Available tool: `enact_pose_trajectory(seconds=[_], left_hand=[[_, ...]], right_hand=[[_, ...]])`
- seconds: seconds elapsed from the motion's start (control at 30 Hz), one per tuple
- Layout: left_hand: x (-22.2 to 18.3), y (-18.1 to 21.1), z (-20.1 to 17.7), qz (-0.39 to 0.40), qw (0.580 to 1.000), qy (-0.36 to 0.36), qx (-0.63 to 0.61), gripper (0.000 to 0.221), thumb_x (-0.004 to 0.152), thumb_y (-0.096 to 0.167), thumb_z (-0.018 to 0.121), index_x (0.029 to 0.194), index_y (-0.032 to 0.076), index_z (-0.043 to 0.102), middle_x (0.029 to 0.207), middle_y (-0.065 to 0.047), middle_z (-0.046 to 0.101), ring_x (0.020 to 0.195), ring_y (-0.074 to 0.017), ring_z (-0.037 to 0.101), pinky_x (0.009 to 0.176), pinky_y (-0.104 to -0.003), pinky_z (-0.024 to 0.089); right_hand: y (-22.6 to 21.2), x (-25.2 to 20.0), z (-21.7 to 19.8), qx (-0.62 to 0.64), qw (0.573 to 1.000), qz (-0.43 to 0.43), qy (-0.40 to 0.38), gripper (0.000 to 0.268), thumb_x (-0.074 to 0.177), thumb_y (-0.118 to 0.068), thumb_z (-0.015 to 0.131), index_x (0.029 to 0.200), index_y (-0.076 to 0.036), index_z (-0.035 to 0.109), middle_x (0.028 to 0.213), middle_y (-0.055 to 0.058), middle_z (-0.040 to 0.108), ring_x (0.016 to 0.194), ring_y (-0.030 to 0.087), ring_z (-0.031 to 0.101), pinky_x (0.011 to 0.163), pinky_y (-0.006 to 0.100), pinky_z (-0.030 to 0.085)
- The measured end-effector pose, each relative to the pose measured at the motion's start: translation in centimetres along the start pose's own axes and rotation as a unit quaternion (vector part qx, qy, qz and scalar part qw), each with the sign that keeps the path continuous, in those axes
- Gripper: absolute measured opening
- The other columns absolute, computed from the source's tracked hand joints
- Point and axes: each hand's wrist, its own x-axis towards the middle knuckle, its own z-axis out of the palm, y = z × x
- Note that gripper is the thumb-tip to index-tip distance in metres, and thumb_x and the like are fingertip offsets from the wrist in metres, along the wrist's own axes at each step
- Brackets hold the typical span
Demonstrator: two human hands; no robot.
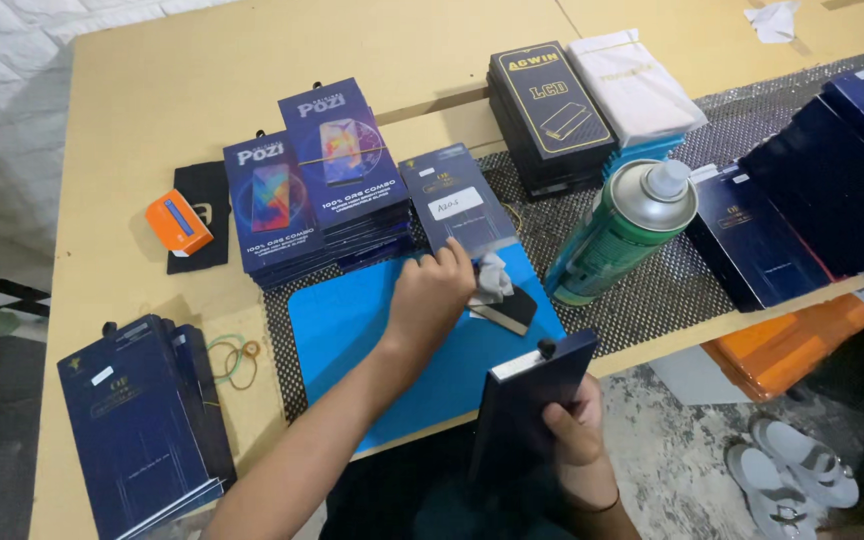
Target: The person cleans mobile phone replacement screens using a spray and a cloth, then places each screen into a cardboard box.
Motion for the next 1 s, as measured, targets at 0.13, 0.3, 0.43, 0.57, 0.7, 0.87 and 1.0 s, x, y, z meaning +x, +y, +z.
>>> enact_pose_trajectory(seconds=[0.13, 0.3, 0.43, 0.57, 0.7, 0.87, 1.0], left_hand=[[-3.8, -0.2, -7.1, 0.044, 0.995, 0.011, -0.087, 0.022, 0.095, 0.02, 0.075, 0.112, 0.006, 0.075, 0.077, -0.003, 0.068, 0.059, -0.0137, 0.061, 0.051, -0.027, 0.047], [-8.9, -0.7, -11.3, 0.092, 0.969, -0.041, -0.225, 0.024, 0.102, 0.021, 0.069, 0.12, 0.006, 0.072, 0.089, -0.006, 0.063, 0.074, -0.0208, 0.058, 0.056, -0.035, 0.046], [-8.0, -0.9, -10.8, -0.113, 0.927, -0.097, -0.345, 0.064, 0.1, 0.063, 0.046, 0.113, 0.004, 0.068, 0.104, -0.014, 0.063, 0.097, -0.0328, 0.057, 0.073, -0.043, 0.046], [-7.3, 1.2, -6.3, -0.261, 0.934, -0.125, -0.211, 0.094, 0.098, 0.077, 0.029, 0.127, -0.005, 0.064, 0.126, -0.026, 0.057, 0.122, -0.0418, 0.052, 0.093, -0.051, 0.044], [-6.4, 3.5, -6.8, -0.264, 0.897, -0.188, -0.299, 0.09, 0.095, 0.068, 0.053, 0.136, -0.012, 0.054, 0.143, -0.032, 0.049, 0.138, -0.0477, 0.043, 0.11, -0.06, 0.033], [-6.8, 4.0, -7.1, -0.281, 0.811, -0.079, -0.507, 0.052, 0.104, 0.028, 0.054, 0.132, -0.015, 0.045, 0.138, -0.033, 0.04, 0.14, -0.0552, 0.025, 0.115, -0.072, 0.013], [-7.9, 2.0, -8.7, -0.331, 0.652, -0.066, -0.679, 0.054, 0.105, 0.019, 0.049, 0.141, -0.016, 0.029, 0.119, -0.032, 0.05, 0.116, -0.0574, 0.053, 0.095, -0.067, 0.047]], right_hand=[[-2.2, -0.2, -0.4, -0.058, 0.998, 0.036, 0.008, 0.021, 0.091, -0.022, 0.074, 0.094, -0.003, 0.067, 0.086, 0.007, 0.069, 0.074, 0.02, 0.065, 0.063, 0.03, 0.049], [-5.1, 0.2, -1.2, -0.117, 0.988, 0.084, 0.064, 0.028, 0.084, -0.028, 0.079, 0.082, -0.006, 0.062, 0.076, 0.001, 0.066, 0.065, 0.015, 0.062, 0.059, 0.027, 0.045], [-4.7, 0.7, -4.3, -0.155, 0.985, 0.072, -0.012, 0.025, 0.089, -0.025, 0.075, 0.1, -0.004, 0.067, 0.09, 0.003, 0.072, 0.076, 0.015, 0.068, 0.068, 0.025, 0.051], [-2.7, 2.3, -4.2, -0.112, 0.991, 0.07, 0.03, 0.021, 0.076, -0.008, 0.072, 0.093, 0.004, 0.068, 0.064, 0.013, 0.069, 0.051, 0.014, 0.064, 0.05, 0.025, 0.051], [-3.2, 3.6, -1.4, -0.141, 0.985, 0.087, 0.037, 0.02, 0.078, -0.008, 0.072, 0.094, 0.001, 0.066, 0.063, 0.008, 0.067, 0.053, 0.008, 0.061, 0.051, 0.022, 0.05], [-1.1, 2.0, -4.4, -0.161, 0.983, 0.086, 0.032, 0.016, 0.078, -0.006, 0.073, 0.092, 0.001, 0.067, 0.065, 0.01, 0.069, 0.057, 0.008, 0.06, 0.052, 0.022, 0.051], [-2.3, 2.9, -1.7, -0.141, 0.986, 0.077, 0.031, 0.021, 0.077, -0.01, 0.075, 0.094, 0.001, 0.067, 0.066, 0.01, 0.069, 0.055, 0.009, 0.062, 0.052, 0.021, 0.051]])
